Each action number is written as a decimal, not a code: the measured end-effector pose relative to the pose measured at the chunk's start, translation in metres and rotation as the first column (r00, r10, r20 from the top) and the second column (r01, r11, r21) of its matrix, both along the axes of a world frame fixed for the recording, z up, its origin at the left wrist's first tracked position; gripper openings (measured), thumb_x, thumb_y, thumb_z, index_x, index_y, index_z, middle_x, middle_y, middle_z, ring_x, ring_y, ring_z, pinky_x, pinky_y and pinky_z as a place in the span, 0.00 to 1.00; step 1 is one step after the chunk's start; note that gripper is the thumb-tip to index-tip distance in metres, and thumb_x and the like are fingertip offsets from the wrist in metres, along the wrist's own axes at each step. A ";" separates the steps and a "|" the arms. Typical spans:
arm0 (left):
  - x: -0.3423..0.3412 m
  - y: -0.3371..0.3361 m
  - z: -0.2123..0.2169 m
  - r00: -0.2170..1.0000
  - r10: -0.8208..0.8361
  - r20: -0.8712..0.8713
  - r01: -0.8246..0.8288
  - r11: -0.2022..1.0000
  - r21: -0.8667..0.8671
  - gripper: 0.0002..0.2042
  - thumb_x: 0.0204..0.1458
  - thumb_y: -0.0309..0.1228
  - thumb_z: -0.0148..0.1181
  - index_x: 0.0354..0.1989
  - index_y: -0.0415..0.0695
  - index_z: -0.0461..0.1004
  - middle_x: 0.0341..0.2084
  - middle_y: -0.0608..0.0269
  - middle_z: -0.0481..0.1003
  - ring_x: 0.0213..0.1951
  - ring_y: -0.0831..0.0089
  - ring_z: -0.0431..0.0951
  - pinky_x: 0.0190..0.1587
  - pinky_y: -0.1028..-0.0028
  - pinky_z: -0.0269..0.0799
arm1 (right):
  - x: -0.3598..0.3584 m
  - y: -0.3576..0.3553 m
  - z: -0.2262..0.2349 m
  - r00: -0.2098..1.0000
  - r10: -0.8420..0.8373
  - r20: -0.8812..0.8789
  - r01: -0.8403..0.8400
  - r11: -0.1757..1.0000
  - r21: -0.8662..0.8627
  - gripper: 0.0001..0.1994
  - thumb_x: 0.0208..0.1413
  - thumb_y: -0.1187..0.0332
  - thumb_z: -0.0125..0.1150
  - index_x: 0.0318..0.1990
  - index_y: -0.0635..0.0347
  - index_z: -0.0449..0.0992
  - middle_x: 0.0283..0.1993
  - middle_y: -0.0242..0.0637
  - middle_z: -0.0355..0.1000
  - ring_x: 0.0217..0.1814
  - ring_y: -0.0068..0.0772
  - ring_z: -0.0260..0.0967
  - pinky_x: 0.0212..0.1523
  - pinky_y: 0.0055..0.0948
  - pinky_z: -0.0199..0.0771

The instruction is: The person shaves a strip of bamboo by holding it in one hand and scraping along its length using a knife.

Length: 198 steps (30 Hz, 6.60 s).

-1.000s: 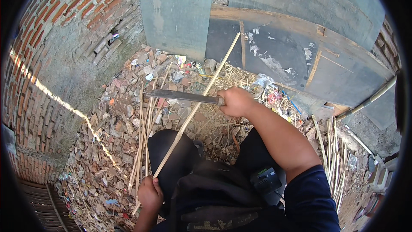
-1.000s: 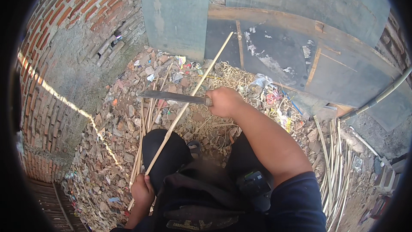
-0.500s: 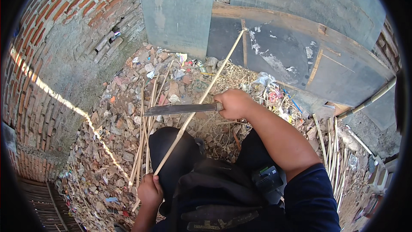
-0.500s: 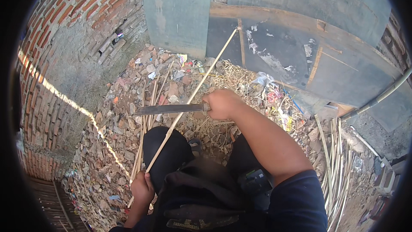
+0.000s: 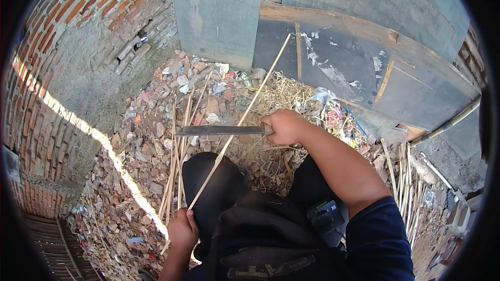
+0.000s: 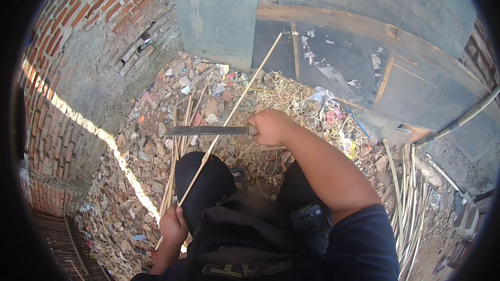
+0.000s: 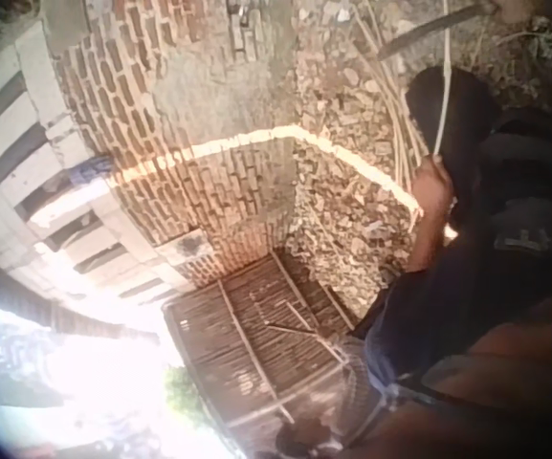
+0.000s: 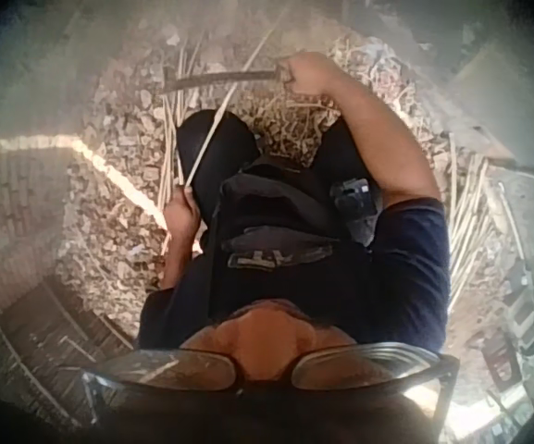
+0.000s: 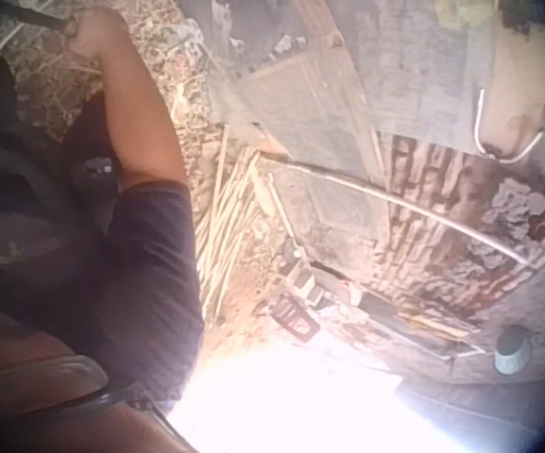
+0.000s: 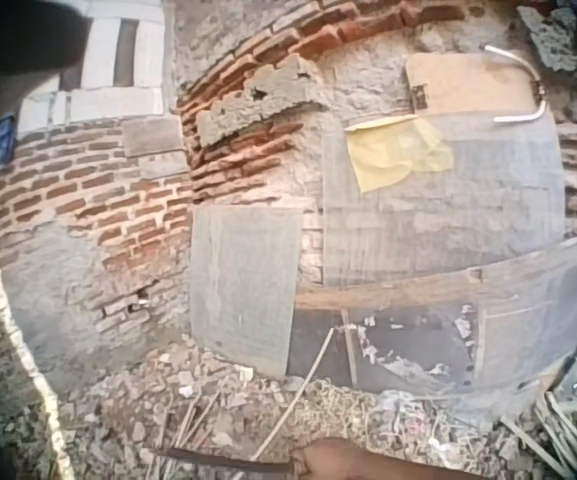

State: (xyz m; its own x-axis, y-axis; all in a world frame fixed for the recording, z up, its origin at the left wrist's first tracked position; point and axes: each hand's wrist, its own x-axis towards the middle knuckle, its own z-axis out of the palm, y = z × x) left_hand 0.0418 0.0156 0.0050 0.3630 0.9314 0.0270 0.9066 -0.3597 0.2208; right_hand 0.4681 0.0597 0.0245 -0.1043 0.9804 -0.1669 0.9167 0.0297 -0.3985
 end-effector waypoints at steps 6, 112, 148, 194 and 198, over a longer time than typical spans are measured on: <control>-0.001 -0.003 -0.005 1.000 0.016 -0.010 -0.016 0.999 0.035 0.15 0.66 0.39 0.45 0.34 0.41 0.72 0.25 0.42 0.75 0.26 0.39 0.76 0.30 0.47 0.70 | -0.009 0.006 0.000 0.991 -0.118 -0.066 0.116 0.993 -0.030 0.16 0.48 0.60 0.64 0.42 0.57 0.77 0.38 0.49 0.78 0.45 0.53 0.77 0.48 0.47 0.77; -0.030 -0.004 -0.002 0.982 -0.088 0.169 0.123 0.970 -0.211 0.19 0.67 0.39 0.43 0.27 0.39 0.68 0.17 0.41 0.71 0.24 0.36 0.73 0.27 0.48 0.66 | 0.063 -0.004 -0.008 0.924 -0.311 -0.223 0.365 0.889 0.277 0.15 0.43 0.64 0.65 0.41 0.58 0.78 0.29 0.50 0.77 0.38 0.55 0.77 0.42 0.49 0.77; -0.031 -0.023 -0.029 0.997 -0.005 0.076 0.011 0.996 -0.083 0.17 0.65 0.42 0.47 0.30 0.41 0.66 0.14 0.43 0.71 0.20 0.37 0.74 0.23 0.46 0.66 | -0.017 -0.003 0.015 0.975 0.105 0.198 -0.131 0.984 0.121 0.13 0.44 0.65 0.64 0.40 0.54 0.78 0.29 0.46 0.78 0.38 0.51 0.78 0.43 0.48 0.78; -0.023 -0.015 -0.032 0.994 -0.019 0.105 0.026 0.997 -0.070 0.17 0.65 0.41 0.48 0.28 0.41 0.66 0.14 0.43 0.70 0.19 0.38 0.73 0.23 0.47 0.67 | -0.006 -0.002 0.011 0.958 0.138 0.253 -0.213 0.929 0.302 0.11 0.39 0.67 0.66 0.33 0.53 0.75 0.24 0.42 0.75 0.30 0.49 0.77 0.34 0.44 0.77; -0.029 -0.017 -0.042 0.989 -0.020 0.146 0.023 0.999 -0.022 0.17 0.65 0.41 0.48 0.28 0.41 0.66 0.13 0.44 0.70 0.19 0.39 0.73 0.22 0.47 0.67 | 0.037 0.008 -0.007 0.984 -0.173 -0.031 0.173 0.926 0.335 0.10 0.43 0.67 0.65 0.34 0.56 0.76 0.26 0.45 0.75 0.33 0.52 0.77 0.37 0.46 0.77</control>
